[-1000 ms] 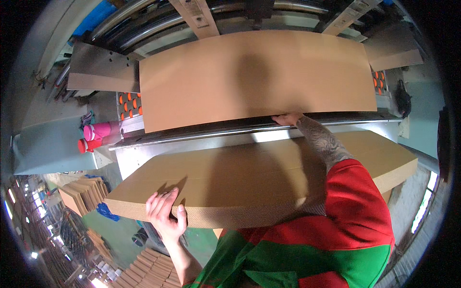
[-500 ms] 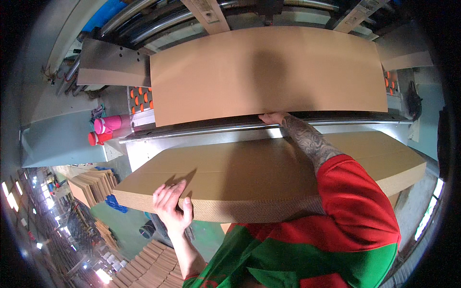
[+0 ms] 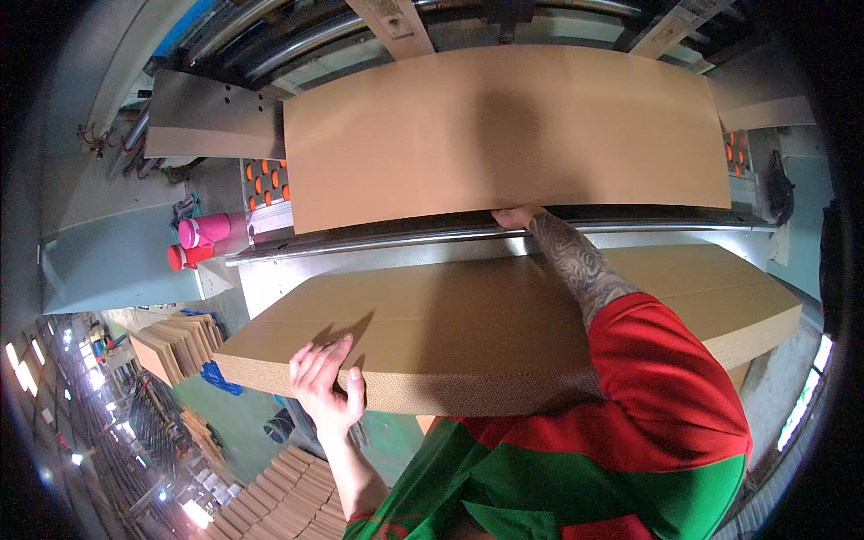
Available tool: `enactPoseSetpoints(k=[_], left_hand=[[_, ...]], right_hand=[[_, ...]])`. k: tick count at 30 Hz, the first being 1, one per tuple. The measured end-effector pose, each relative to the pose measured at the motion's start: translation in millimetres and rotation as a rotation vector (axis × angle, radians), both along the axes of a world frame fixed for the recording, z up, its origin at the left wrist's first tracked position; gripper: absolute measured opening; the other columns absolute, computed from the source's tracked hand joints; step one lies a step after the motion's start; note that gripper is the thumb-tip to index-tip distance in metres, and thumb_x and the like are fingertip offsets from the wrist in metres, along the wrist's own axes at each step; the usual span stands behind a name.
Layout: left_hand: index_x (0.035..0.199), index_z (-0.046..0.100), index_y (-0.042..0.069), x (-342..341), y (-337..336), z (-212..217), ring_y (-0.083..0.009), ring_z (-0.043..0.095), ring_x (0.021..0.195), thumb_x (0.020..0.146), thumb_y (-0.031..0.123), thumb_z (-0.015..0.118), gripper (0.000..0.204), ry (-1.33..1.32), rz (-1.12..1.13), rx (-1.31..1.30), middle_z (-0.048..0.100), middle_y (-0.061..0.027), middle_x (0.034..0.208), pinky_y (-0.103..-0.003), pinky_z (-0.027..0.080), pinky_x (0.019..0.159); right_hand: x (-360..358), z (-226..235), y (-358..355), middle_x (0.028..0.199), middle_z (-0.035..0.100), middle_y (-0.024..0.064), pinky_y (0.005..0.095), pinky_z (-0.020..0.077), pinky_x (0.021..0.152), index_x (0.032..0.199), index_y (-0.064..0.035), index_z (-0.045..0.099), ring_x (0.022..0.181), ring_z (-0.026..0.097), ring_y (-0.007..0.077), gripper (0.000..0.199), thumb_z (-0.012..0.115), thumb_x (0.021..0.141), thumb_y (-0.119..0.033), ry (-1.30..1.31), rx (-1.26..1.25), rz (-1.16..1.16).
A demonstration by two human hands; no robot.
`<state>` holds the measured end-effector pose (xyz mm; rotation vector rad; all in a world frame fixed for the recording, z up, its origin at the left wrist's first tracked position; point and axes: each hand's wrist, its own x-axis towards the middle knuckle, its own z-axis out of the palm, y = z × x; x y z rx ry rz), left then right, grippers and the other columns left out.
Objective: The person feeds large flat cardboard sheets into a machine, one at a time, using both hands to align and push them through rollers. After processing, the person collects the sheets and stacks them on the floor. The person also adjusts a metal lever on the machine during the process.
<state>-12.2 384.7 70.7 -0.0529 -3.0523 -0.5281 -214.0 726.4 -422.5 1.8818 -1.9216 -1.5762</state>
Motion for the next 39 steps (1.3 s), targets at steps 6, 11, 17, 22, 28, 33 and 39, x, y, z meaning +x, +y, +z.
enactPoseSetpoints(k=[6,11,17,22,28,33,39], left_hand=[[0.113,0.081,0.007,-2.2,0.2,1.0,-0.0288,0.074,0.103,0.098,0.043,0.061,0.045,-0.007,-0.015,-0.007,0.080,-0.0108,0.103,-0.049,0.047,0.108],[0.114,0.081,0.006,-1.6,0.4,0.9,-0.0292,0.074,0.103,0.097,0.043,0.061,0.045,-0.013,-0.009,-0.009,0.080,-0.0114,0.103,-0.049,0.047,0.108],[0.114,0.081,0.003,-0.7,0.8,1.8,-0.0321,0.074,0.104,0.100,0.045,0.059,0.049,-0.026,-0.005,-0.001,0.080,-0.0147,0.104,-0.051,0.046,0.109],[0.114,0.081,0.003,-1.0,0.5,1.6,-0.0318,0.074,0.103,0.101,0.044,0.059,0.048,-0.010,-0.013,0.008,0.080,-0.0142,0.105,-0.051,0.046,0.109],[0.113,0.081,0.003,-1.3,-0.8,1.4,-0.0315,0.074,0.103,0.100,0.043,0.059,0.048,-0.008,-0.021,0.005,0.080,-0.0138,0.105,-0.051,0.046,0.108],[0.113,0.081,0.003,-0.9,-0.4,1.8,-0.0318,0.074,0.103,0.100,0.042,0.060,0.047,-0.007,-0.016,0.012,0.080,-0.0140,0.105,-0.051,0.046,0.108],[0.112,0.081,0.003,-0.6,-0.4,2.1,-0.0322,0.074,0.105,0.099,0.041,0.061,0.046,-0.012,-0.015,0.011,0.080,-0.0143,0.105,-0.051,0.046,0.108]], right_hand=[[7.2,-21.0,-8.3,0.119,0.073,0.0162,0.0505,0.0501,0.107,0.113,-0.0099,0.066,0.113,0.066,0.0354,0.034,0.053,0.098,-0.038,-1.157,-0.792,-1.528],[10.6,33.4,-5.5,0.116,0.074,0.0175,0.0531,0.0521,0.097,0.107,-0.0084,0.066,0.105,0.066,0.0389,0.029,0.055,0.091,-0.031,-1.000,-1.119,-1.541],[-6.1,59.0,-8.3,0.170,0.044,0.0082,0.0431,0.0275,0.132,0.165,-0.0181,0.043,0.157,0.040,0.0316,0.064,0.040,0.109,-0.049,-1.140,-0.532,-1.636],[-2.9,38.3,-7.0,0.143,0.061,0.0116,0.0477,0.0408,0.116,0.137,-0.0121,0.057,0.132,0.055,0.0358,0.046,0.044,0.102,-0.039,-1.176,-0.787,-1.608],[-7.5,33.5,-9.9,0.162,0.054,0.0086,0.0454,0.0344,0.128,0.153,-0.0149,0.054,0.149,0.050,0.0341,0.056,0.039,0.108,-0.043,-1.173,-0.537,-1.630],[-4.4,19.5,-9.8,0.162,0.054,0.0086,0.0456,0.0346,0.128,0.153,-0.0153,0.054,0.148,0.050,0.0338,0.056,0.039,0.107,-0.043,-1.140,-0.553,-1.606],[-4.5,8.8,-8.9,0.162,0.055,0.0087,0.0459,0.0348,0.128,0.153,-0.0157,0.054,0.148,0.050,0.0335,0.055,0.040,0.107,-0.043,-1.117,-0.568,-1.597]])
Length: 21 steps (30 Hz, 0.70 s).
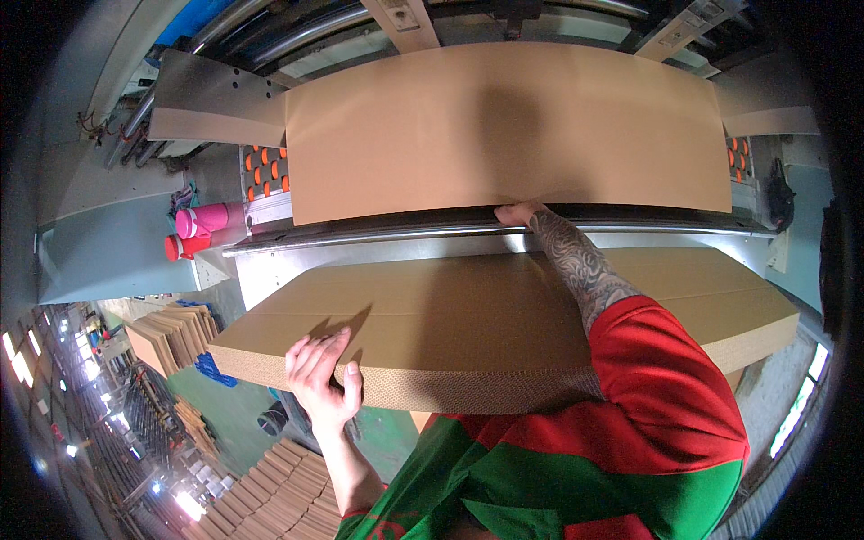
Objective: The person feeds large flat cardboard sheets into a machine, one at a time, using both hands to align and push them through rollers. After processing, the person collects the sheets and stacks them on the floor. The person also adjusts a metal lever on the machine during the process.
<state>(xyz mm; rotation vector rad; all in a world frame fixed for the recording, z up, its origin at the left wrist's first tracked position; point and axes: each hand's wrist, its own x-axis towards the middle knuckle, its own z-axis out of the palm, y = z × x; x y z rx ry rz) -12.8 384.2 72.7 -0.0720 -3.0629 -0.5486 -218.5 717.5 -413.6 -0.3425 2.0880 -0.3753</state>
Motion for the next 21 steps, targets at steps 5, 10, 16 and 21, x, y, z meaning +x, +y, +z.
enactPoseSetpoints(k=[5,10,16,21], left_hand=[[0.112,0.081,0.003,-0.3,-0.3,-0.5,-0.0320,0.074,0.105,0.099,0.042,0.061,0.046,-0.001,-0.001,-0.004,0.080,-0.0142,0.106,-0.051,0.047,0.108],[0.111,0.081,0.003,0.0,-0.1,-0.4,-0.0318,0.075,0.105,0.098,0.040,0.062,0.044,0.000,-0.003,0.000,0.080,-0.0142,0.106,-0.051,0.047,0.108],[0.112,0.080,0.003,-0.9,-0.7,1.0,-0.0329,0.074,0.101,0.096,0.036,0.063,0.041,0.021,-0.007,0.010,0.080,-0.0143,0.102,-0.050,0.047,0.106],[0.109,0.081,0.006,-2.7,0.2,2.9,-0.0305,0.074,0.095,0.091,0.029,0.069,0.032,0.045,-0.018,0.033,0.079,-0.0121,0.098,-0.047,0.048,0.103]], right_hand=[[-4.2,34.7,-2.5,0.168,0.047,0.0081,0.0454,0.0315,0.130,0.160,-0.0152,0.047,0.152,0.046,0.0327,0.060,0.040,0.107,-0.042,0.023,0.014,0.068],[-5.9,60.4,-6.8,0.171,0.038,0.0150,0.0459,0.0268,0.132,0.163,-0.0088,0.039,0.156,0.037,0.0353,0.070,0.037,0.107,-0.052,0.011,0.011,0.077],[-5.6,87.5,5.4,0.173,0.027,0.0232,0.0464,0.0212,0.134,0.166,-0.0011,0.030,0.161,0.027,0.0385,0.086,0.034,0.107,-0.064,-0.079,-0.045,0.107],[20.8,171.9,29.5,0.176,0.018,0.0300,0.0469,0.0166,0.135,0.168,0.0053,0.022,0.165,0.018,0.0411,0.101,0.031,0.107,-0.075,-0.222,-0.032,0.172]])
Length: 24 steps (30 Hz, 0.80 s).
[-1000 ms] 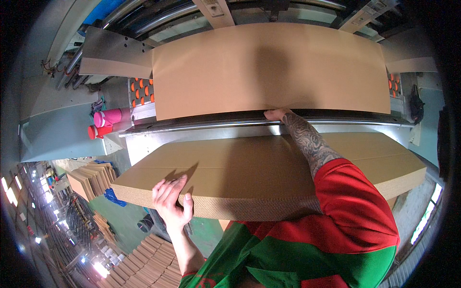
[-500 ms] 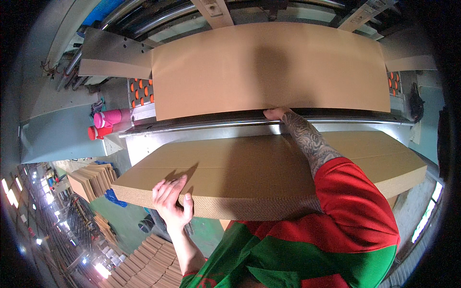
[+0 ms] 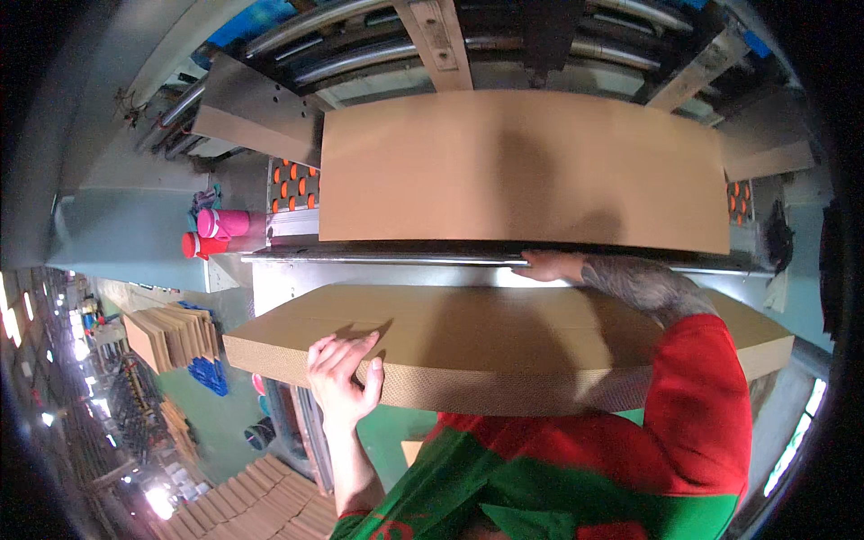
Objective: The person feeds large flat cardboard sheets into a machine, one at a time, using both hands to align and push them through rollers. After processing, the person collects the sheets and stacks them on the floor. The person also adjusts a metal lever on the machine during the process.
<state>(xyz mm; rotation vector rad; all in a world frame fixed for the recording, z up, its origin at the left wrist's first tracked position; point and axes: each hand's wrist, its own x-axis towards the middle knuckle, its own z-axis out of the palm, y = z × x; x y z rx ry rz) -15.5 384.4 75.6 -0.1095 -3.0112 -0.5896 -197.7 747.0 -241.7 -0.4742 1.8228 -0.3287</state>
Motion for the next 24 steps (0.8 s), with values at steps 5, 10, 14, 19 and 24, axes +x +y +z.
enactPoseSetpoints(k=[5,10,14,19,24], left_hand=[[0.103,0.083,0.009,-0.1,0.9,4.0,-0.0269,0.074,0.092,0.091,0.026,0.073,0.023,0.040,0.003,0.033,0.080,-0.0078,0.094,-0.041,0.049,0.094],[0.097,0.083,0.010,5.4,-1.5,3.2,-0.0259,0.073,0.087,0.093,0.025,0.074,0.018,0.069,-0.005,-0.017,0.079,-0.0061,0.092,-0.040,0.049,0.089],[0.091,0.082,0.009,6.9,-3.6,0.8,-0.0299,0.073,0.086,0.096,0.030,0.072,0.023,0.150,-0.034,0.017,0.079,-0.0084,0.089,-0.042,0.050,0.088],[0.091,0.081,0.009,6.2,-5.3,-2.4,-0.0311,0.074,0.090,0.097,0.034,0.071,0.027,0.190,-0.023,0.003,0.079,-0.0088,0.090,-0.043,0.051,0.089],[0.092,0.081,0.009,4.5,-10.9,-7.5,-0.0285,0.074,0.093,0.100,0.036,0.068,0.031,0.219,-0.062,0.026,0.079,-0.0091,0.091,-0.043,0.052,0.091]], right_hand=[[13.1,163.1,7.0,0.151,0.063,0.0179,0.0485,0.0489,0.114,0.146,-0.0056,0.062,0.125,0.068,0.0358,0.067,0.039,0.114,-0.059,-0.275,-0.340,-0.131],[77.3,322.5,-3.0,0.119,0.070,0.0243,0.0516,0.0540,0.104,0.141,-0.0005,0.062,0.119,0.067,0.0423,0.063,0.049,0.110,-0.054,0.614,-0.420,0.338],[144.7,355.4,-26.9,0.139,0.061,0.0241,0.0555,0.0519,0.106,0.153,0.0038,0.047,0.129,0.061,0.0418,0.076,0.058,0.105,-0.054,0.795,-0.522,0.175],[185.4,333.0,-41.2,0.147,0.057,0.0224,0.0540,0.0403,0.117,0.156,-0.0011,0.047,0.136,0.056,0.0404,0.079,0.064,0.100,-0.054,1.070,-0.403,-0.041],[181.8,327.9,-41.6,0.138,0.066,0.0228,0.0518,0.0428,0.115,0.149,0.0008,0.056,0.131,0.060,0.0397,0.068,0.066,0.101,-0.046,1.056,-0.469,-0.176]])
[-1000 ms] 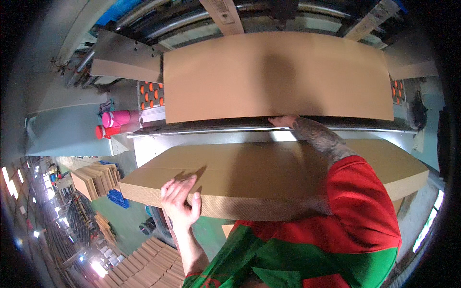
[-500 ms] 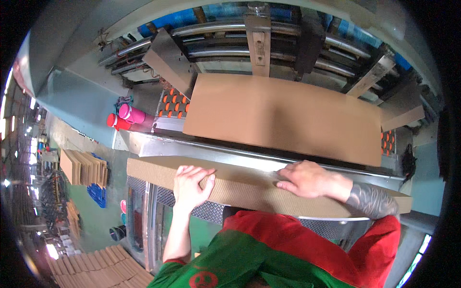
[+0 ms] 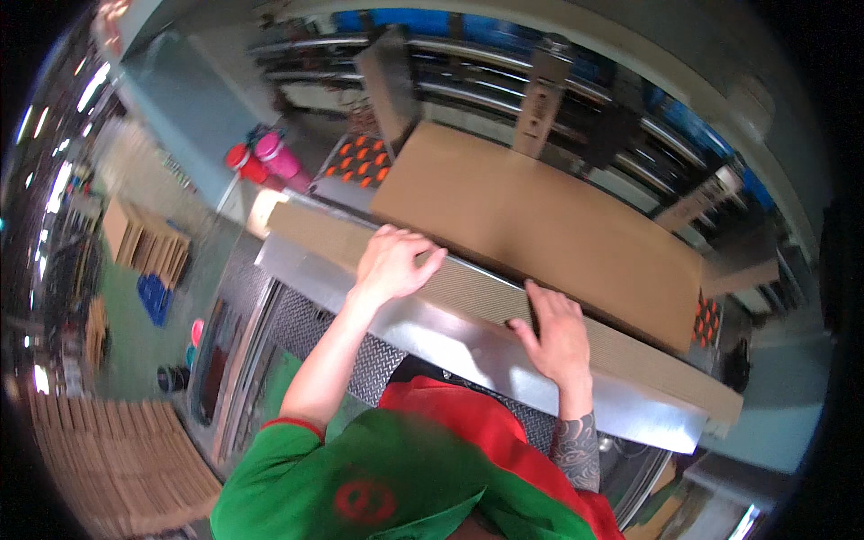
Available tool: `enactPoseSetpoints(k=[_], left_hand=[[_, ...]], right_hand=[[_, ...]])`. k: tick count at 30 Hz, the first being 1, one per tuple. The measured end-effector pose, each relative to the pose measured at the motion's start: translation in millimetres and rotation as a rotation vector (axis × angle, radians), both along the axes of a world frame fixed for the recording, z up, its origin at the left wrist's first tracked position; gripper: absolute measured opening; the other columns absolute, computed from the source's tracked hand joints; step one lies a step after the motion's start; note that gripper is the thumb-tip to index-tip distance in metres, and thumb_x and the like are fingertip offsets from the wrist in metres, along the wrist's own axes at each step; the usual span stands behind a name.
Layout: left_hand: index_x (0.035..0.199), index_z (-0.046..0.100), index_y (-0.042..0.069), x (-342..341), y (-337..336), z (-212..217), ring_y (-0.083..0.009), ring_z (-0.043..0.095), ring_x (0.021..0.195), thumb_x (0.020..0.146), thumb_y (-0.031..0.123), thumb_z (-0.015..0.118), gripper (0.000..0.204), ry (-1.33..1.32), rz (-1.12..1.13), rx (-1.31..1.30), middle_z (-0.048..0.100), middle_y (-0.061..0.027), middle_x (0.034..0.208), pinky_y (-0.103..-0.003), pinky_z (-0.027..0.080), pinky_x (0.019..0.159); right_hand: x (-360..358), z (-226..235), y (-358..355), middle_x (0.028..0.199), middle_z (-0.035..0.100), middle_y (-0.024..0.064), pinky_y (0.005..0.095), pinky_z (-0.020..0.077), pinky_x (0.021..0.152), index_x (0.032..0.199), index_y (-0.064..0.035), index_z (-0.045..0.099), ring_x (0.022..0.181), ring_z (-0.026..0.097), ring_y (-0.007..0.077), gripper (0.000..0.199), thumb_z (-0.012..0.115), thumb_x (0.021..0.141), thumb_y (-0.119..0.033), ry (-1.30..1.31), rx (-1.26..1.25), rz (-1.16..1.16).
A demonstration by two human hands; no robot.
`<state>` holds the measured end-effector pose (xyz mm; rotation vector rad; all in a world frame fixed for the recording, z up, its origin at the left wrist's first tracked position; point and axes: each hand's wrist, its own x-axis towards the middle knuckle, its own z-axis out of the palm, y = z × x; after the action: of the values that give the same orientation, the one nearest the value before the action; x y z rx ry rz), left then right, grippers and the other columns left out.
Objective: The person feeds large flat cardboard sheets into a machine, one at a time, using both hands to align and push them through rollers. After processing, the person collects the sheets and stacks them on the floor. The person also adjusts a metal lever on the machine during the process.
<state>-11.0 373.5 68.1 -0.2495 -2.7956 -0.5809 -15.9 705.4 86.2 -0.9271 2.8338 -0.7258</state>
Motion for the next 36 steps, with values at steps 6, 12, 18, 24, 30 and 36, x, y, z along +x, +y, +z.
enactPoseSetpoints(k=[6,12,18,24,30,36], left_hand=[[0.092,0.082,0.010,5.5,-5.7,-4.8,-0.0265,0.074,0.092,0.101,0.037,0.068,0.032,0.047,-0.009,0.037,0.078,-0.0068,0.089,-0.043,0.052,0.092],[0.095,0.083,0.012,19.4,-9.6,-9.3,-0.0244,0.075,0.093,0.100,0.041,0.066,0.034,0.027,0.015,0.024,0.079,-0.0061,0.090,-0.041,0.050,0.097],[0.112,0.079,0.005,25.6,-19.9,-6.8,-0.0284,0.073,0.102,0.102,0.043,0.063,0.042,-0.127,-0.056,0.082,0.079,-0.0123,0.104,-0.044,0.049,0.100],[0.135,0.070,0.002,30.6,-69.6,20.1,-0.0336,0.067,0.124,0.102,0.046,0.064,0.055,0.070,-0.220,0.568,0.071,-0.0181,0.133,-0.052,0.043,0.115],[0.146,0.064,0.008,25.3,-248.7,11.3,-0.0356,0.056,0.143,0.103,0.049,0.059,0.059,0.190,-0.132,0.372,0.064,-0.0158,0.148,-0.064,0.026,0.127],[0.173,0.023,0.011,1.4,-376.1,-73.6,-0.0277,0.014,0.167,0.111,0.069,0.008,0.086,-0.095,-0.171,1.179,0.021,-0.0116,0.180,-0.048,0.000,0.135]], right_hand=[[3.4,1.7,-7.6,0.136,0.067,0.0212,0.0504,0.0425,0.116,0.142,0.0000,0.062,0.130,0.060,0.0399,0.056,0.072,0.098,-0.034,0.003,0.009,-0.051],[18.9,31.8,-35.9,0.155,0.057,0.0183,0.0563,0.0275,0.127,0.153,-0.0059,0.055,0.150,0.047,0.0374,0.057,0.058,0.105,-0.037,0.093,0.109,-0.123],[34.0,62.4,-104.2,0.173,0.038,0.0131,0.0582,0.0122,0.132,0.166,-0.0104,0.042,0.163,0.029,0.0310,0.064,0.036,0.113,-0.047,0.339,0.145,-0.282],[12.8,-5.7,-159.8,0.174,0.038,0.0098,0.0595,0.0097,0.133,0.165,-0.0159,0.045,0.163,0.029,0.0297,0.058,0.035,0.115,-0.043,0.015,0.335,-0.403],[3.9,-11.1,-148.6,0.169,0.046,0.0095,0.0592,0.0097,0.133,0.162,-0.0157,0.051,0.162,0.033,0.0282,0.056,0.035,0.115,-0.042,0.091,0.373,-0.355],[2.6,-11.2,-156.8,0.169,0.046,0.0100,0.0579,0.0097,0.133,0.160,-0.0154,0.052,0.161,0.034,0.0282,0.054,0.036,0.115,-0.040,0.101,0.381,-0.383]])
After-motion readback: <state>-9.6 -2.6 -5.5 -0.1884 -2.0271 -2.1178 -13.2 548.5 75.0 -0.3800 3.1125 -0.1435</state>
